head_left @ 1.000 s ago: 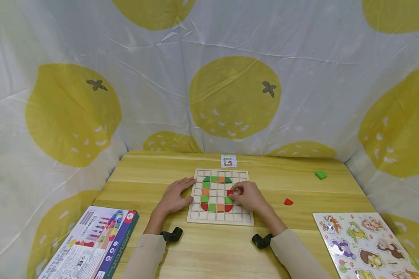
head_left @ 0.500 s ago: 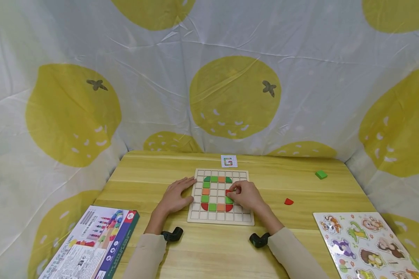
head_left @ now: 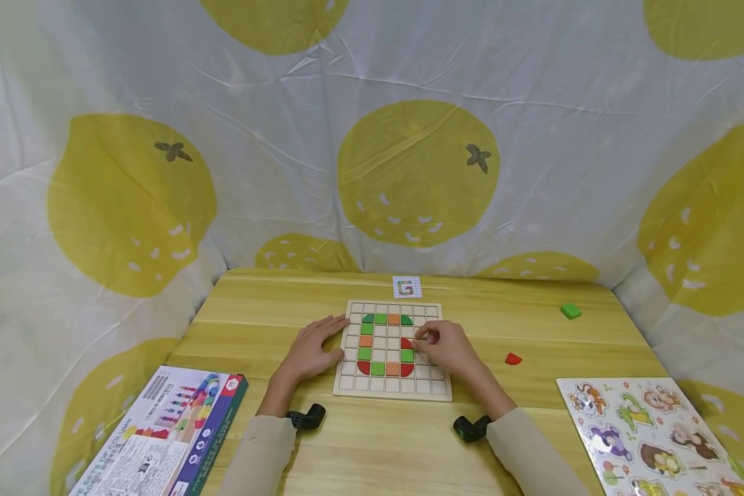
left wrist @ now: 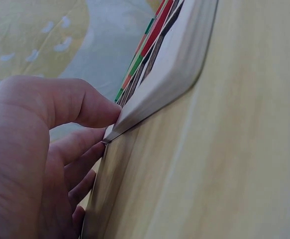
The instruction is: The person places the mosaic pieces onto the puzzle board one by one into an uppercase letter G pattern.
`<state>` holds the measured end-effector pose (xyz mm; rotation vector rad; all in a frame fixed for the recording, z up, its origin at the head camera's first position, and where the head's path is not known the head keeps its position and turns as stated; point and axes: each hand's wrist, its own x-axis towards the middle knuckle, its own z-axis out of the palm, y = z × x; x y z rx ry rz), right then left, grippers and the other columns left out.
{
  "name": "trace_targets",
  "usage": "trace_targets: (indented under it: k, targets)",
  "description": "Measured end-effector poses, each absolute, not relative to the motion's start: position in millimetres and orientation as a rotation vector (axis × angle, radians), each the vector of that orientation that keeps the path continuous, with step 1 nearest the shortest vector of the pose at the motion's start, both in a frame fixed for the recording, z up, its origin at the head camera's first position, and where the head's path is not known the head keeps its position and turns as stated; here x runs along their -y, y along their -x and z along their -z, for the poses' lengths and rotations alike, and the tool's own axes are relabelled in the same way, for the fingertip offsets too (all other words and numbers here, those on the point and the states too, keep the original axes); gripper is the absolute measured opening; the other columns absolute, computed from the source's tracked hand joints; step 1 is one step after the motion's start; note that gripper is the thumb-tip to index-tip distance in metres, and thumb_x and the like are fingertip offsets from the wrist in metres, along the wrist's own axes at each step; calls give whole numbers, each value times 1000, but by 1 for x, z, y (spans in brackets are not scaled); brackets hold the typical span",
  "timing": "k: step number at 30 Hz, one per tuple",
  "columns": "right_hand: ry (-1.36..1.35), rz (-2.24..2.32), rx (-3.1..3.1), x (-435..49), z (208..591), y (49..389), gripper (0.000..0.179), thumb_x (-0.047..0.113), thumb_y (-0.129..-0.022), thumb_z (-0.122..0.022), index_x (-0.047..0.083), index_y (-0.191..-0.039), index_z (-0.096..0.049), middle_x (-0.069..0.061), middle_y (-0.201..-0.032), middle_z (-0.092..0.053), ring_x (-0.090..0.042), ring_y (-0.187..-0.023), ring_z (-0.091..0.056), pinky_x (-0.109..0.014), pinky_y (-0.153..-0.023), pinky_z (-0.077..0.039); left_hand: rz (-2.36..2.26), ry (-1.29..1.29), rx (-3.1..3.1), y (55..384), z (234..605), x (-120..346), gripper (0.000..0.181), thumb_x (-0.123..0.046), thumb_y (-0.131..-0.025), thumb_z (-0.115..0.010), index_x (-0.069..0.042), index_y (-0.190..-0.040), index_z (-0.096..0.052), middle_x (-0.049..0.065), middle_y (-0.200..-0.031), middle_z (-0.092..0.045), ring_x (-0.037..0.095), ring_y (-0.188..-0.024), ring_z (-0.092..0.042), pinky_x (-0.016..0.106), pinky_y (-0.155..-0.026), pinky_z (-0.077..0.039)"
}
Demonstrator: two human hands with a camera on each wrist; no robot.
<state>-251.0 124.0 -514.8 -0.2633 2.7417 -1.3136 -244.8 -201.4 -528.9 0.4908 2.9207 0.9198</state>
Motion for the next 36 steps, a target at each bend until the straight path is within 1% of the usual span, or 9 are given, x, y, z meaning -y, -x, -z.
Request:
trace_targets:
  k: [7,14,22,31,36]
  targets:
    - [211,1278,-2792,-150,509,247,15,27,-90,-81,15,-99,-78,-2,-73,-56,-17,-68,-49,-24,-58,-37,-908,-489,-2929,245,532,201,69,-31,-89,-59,-23,-156,-48,-1,-164,-42,32,-156,-31,61,-126,-21]
    - [218,1261,-2853,-181,509,241,15,24,-91,-79,12,-100,-78,-2,-75,-57,-15,-67,-48,-25,-58,-39,-905,-493,-2932,246,533,200,69,-31,-89,-59,-25,-156,-48,-3,-164,-42,31,-156,-31,61,-126,-21]
    - [185,1270,-2888,-212,509,231,20,26,-92,-78,10,-103,-77,-3,-77,-59,-16,-67,-49,-26,-60,-41,-900,-499,-2926,246,532,200,69,-31,-89,-59,-24,-156,-48,-1,-164,-42,32,-156,-31,61,-126,-21]
    - [113,1218,-2961,-238,514,221,22,27,-92,-78,8,-105,-78,-2,-76,-57,-15,-65,-46,-25,-58,-39,-895,-497,-2923,246,531,200,69,-31,-89,-59,-24,-157,-47,1,-164,-42,33,-156,-31,62,-125,-21]
    - [67,1158,-2977,-251,510,215,25,27,-93,-77,7,-108,-77,-3,-80,-59,-16,-67,-46,-26,-59,-38,-895,-496,-2924,246,531,201,69,-30,-90,-60,-24,-157,-47,1,-165,-42,33,-156,-31,63,-125,-21]
